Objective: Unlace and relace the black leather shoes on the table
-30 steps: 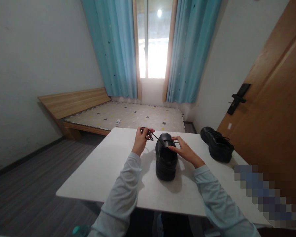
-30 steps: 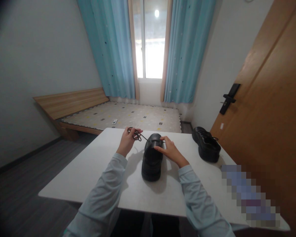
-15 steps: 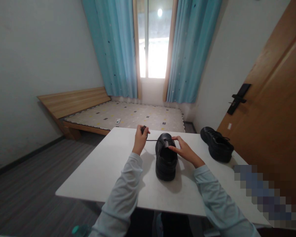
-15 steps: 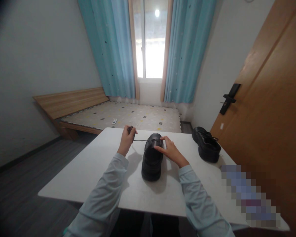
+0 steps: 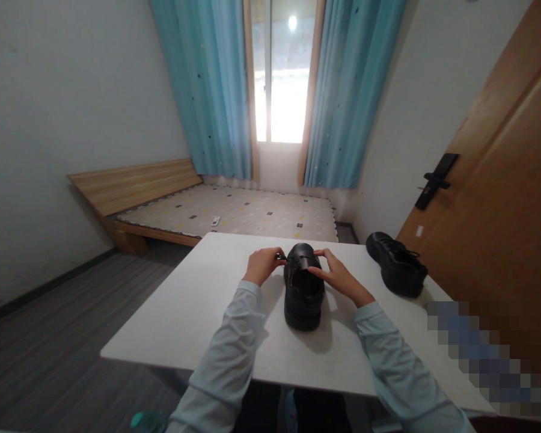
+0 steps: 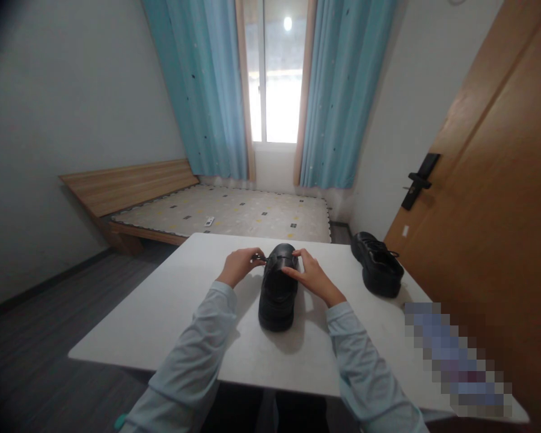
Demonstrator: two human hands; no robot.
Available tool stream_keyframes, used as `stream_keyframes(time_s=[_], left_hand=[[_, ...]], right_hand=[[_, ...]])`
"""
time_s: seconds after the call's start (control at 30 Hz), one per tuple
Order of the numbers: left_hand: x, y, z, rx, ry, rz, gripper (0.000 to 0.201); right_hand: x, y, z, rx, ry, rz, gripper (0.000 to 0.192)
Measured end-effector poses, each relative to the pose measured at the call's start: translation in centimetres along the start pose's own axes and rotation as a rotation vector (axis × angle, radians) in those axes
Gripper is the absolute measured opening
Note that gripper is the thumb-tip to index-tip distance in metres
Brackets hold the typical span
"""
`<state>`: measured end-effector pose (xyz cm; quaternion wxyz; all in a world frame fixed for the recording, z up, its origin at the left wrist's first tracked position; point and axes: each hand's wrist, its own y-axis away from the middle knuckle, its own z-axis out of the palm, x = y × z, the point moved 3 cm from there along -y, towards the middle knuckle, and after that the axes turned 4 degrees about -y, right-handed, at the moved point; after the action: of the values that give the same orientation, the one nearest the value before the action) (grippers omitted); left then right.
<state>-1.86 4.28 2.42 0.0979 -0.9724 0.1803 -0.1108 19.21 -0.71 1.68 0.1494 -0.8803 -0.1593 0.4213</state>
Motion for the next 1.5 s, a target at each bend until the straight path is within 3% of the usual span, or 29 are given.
stream_keyframes(time_s=[0.33, 0.47, 0.7, 0.97, 1.5], left_hand=[[-1.3, 0.1, 0.1, 0.118, -0.112, -0.119, 0.026], [-1.4, 0.0, 0.1, 0.136, -0.056, -0.147, 0.022], [-0.2, -0.2, 0.1, 0.019, 0.124, -0.057, 0.022], [-1.7, 0.1, 1.4, -0.137, -0.023, -0.125, 0.061], [-0.9, 0.2, 0.0, -0.006, -0.059, -0.194, 0.067]], right_hand=[[0.0, 0.1, -0.1, 0.013, 0.0, 0.003, 0.046], [-0.1, 0.1, -0.1, 0.012, -0.001, 0.008, 0.046], [-0.1, 0.1, -0.1, 0.0, 0.007, 0.008, 0.048], [0.0, 0.1, -0.1, 0.01, -0.008, -0.002, 0.045], [-0.5, 0.1, 0.0, 0.003, -0.003, -0.01, 0.043]])
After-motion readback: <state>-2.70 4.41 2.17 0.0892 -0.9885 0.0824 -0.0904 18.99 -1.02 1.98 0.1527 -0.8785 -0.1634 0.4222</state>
